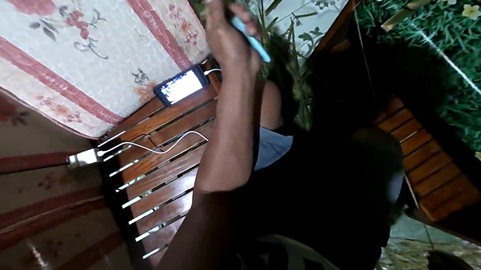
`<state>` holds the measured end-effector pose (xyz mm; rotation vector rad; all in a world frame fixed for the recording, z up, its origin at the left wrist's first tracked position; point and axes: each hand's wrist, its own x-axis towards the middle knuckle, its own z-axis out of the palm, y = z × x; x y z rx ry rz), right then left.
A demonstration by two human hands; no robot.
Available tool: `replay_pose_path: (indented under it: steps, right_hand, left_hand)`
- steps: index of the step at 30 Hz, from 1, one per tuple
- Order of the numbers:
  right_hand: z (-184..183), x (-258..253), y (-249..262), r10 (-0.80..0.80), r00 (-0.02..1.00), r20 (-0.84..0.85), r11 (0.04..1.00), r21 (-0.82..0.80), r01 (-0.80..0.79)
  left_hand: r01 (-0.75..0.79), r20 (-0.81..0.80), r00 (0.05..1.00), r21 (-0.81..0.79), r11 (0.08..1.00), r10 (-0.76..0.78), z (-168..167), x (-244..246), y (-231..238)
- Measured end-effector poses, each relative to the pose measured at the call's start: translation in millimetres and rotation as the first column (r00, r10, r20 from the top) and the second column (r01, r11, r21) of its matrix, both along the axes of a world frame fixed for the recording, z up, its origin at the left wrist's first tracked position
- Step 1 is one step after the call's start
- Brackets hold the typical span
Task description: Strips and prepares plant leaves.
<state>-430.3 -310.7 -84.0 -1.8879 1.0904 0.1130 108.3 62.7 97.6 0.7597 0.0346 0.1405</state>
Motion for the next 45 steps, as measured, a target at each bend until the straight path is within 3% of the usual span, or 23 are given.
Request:
replay_pose_path:
  steps: [2,3,4,5,7,8,9,13,19,20,23,25,29,30,32,34,35,37,39,41,42,43,45]
  right_hand:
    - [26,40,17,0.114,0.993,-0.036,0.992,-0.053,-0.116]
    - [42,67,27,0.167,0.986,-0.019,0.984,-0.055,-0.168]
    - [52,92,35,0.202,0.978,0.051,0.978,-0.065,-0.198]
    - [60,114,43,0.234,0.963,0.134,0.971,-0.078,-0.225]
    - [86,163,67,0.24,0.941,0.237,0.971,-0.064,-0.232]
    - [98,186,81,0.226,0.934,0.276,0.974,-0.042,-0.223]
    - [106,207,95,0.206,0.931,0.302,0.978,-0.026,-0.208]
    - [114,249,120,0.442,0.856,0.267,0.892,-0.232,-0.389]
    - [117,252,131,0.388,0.911,0.142,0.918,-0.146,-0.368]
    - [123,253,135,0.37,0.921,0.123,0.925,-0.146,-0.352]
    - [130,260,141,0.336,0.934,0.117,0.933,-0.179,-0.313]
    - [122,257,134,0.306,0.937,0.169,0.947,-0.152,-0.282]
    - [88,231,107,0.274,0.901,0.336,0.959,-0.027,-0.282]
    - [86,228,106,0.279,0.895,0.347,0.956,-0.01,-0.294]
    - [93,231,112,0.289,0.901,0.323,0.955,-0.026,-0.297]
    - [110,241,124,0.318,0.916,0.244,0.948,-0.077,-0.309]
    - [110,244,125,0.346,0.901,0.26,0.938,-0.12,-0.325]
    - [109,246,126,0.357,0.878,0.32,0.934,-0.122,-0.336]
    - [108,242,126,0.301,0.892,0.337,0.948,-0.005,-0.318]
    - [100,236,121,0.295,0.893,0.341,0.941,0.057,-0.333]
    - [101,236,123,0.301,0.893,0.334,0.937,0.07,-0.342]
    - [101,237,124,0.312,0.889,0.336,0.936,0.054,-0.349]
    - [107,242,129,0.324,0.893,0.312,0.941,-0.009,-0.338]
  left_hand:
    - [0.296,0.051,0.95,0.163,0.941,-0.308,2,-39,-16]
    - [0.485,-0.009,0.863,0.3,0.821,-0.506,-4,-63,-27]
    - [0.623,-0.093,0.734,0.486,0.613,-0.673,-17,-88,-39]
    - [0.632,-0.111,0.61,0.666,0.397,-0.785,-40,-109,-51]
    - [0.538,-0.131,0.368,0.837,0.096,-0.921,-62,-134,-73]
    - [0.559,-0.209,0.272,0.829,-0.023,-0.94,-50,-142,-79]
    - [0.584,-0.228,0.235,0.81,-0.051,-0.945,-40,-149,-83]
    - [0.782,-0.296,0.296,0.621,0.052,-0.908,-43,-147,-84]
    - [0.852,-0.312,0.401,0.473,0.225,-0.862,-62,-132,-84]
    - [0.843,-0.288,0.403,0.487,0.23,-0.869,-60,-136,-85]
    - [0.796,-0.263,0.313,0.596,0.101,-0.912,-54,-142,-88]
    - [0.822,-0.326,0.331,0.56,0.102,-0.886,-46,-135,-85]
    - [0.846,-0.408,0.532,0.232,0.479,-0.742,-42,-101,-75]
    - [0.833,-0.401,0.549,0.193,0.518,-0.733,-44,-99,-74]
    - [0.852,-0.419,0.517,0.332,0.405,-0.746,-47,-113,-75]
    - [0.787,-0.248,0.431,0.574,0.227,-0.868,-70,-133,-83]
    - [0.719,-0.128,0.391,0.661,0.215,-0.912,-90,-139,-89]
    - [0.723,-0.242,0.349,0.684,0.096,-0.905,-67,-139,-88]
    - [0.857,-0.4,0.4,0.483,0.181,-0.824,-35,-127,-76]
    - [0.88,-0.44,0.466,0.322,0.35,-0.767,-38,-114,-71]
    - [0.874,-0.434,0.481,0.303,0.379,-0.762,-44,-114,-72]
    - [0.873,-0.423,0.478,0.327,0.362,-0.77,-46,-117,-74]
    - [0.869,-0.389,0.401,0.447,0.211,-0.829,-44,-130,-80]
